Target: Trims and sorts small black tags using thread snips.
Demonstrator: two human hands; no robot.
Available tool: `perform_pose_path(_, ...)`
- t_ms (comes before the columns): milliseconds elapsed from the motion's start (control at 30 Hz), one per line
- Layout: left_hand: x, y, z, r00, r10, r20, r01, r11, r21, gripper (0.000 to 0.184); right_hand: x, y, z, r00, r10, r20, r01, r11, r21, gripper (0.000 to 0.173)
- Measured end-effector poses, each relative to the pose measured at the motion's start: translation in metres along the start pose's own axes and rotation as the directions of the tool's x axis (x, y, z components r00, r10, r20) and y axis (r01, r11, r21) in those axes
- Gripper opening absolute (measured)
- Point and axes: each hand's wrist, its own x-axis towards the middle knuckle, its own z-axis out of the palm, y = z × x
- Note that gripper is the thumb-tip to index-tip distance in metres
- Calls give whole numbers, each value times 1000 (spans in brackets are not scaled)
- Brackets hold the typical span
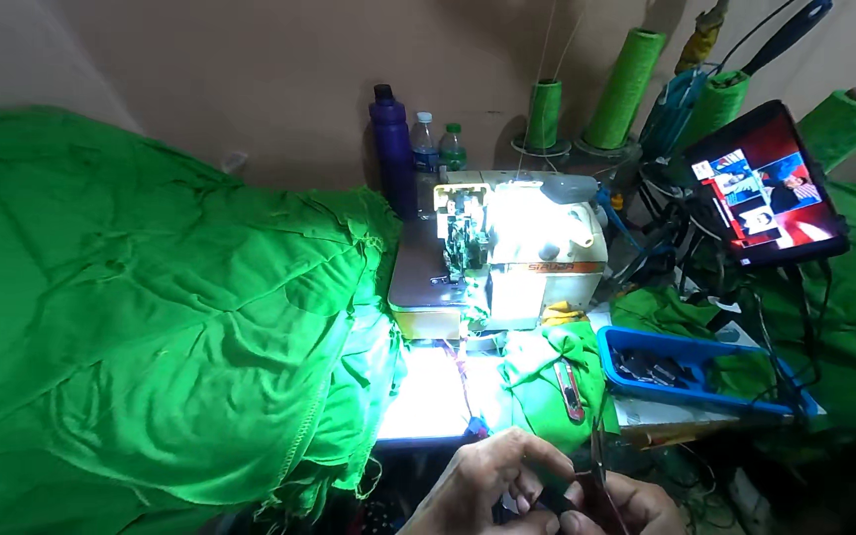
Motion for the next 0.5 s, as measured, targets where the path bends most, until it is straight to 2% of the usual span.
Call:
perform_pose_path(167, -10, 3, 4, 990, -79, -120, 53, 977, -209, 37, 4, 1, 11, 997, -81, 9, 82, 996, -24, 19)
perform_pose_path(267, -17, 3, 11, 963, -143, -228, 76, 957, -280, 26, 9, -3, 13, 995, -94, 24, 94, 995, -27, 20)
perform_pose_path(367, -22, 4, 20, 906, -217, -363, 115, 953, -282, 10, 14, -3, 17, 997, -78, 2, 78, 996, -30, 20)
perform_pose_path(500, -22, 7, 25, 815, -336, -471, 168, 917, -362, 10, 18, 3, 23, 999, 6, -42, -3, 998, 65, 21)
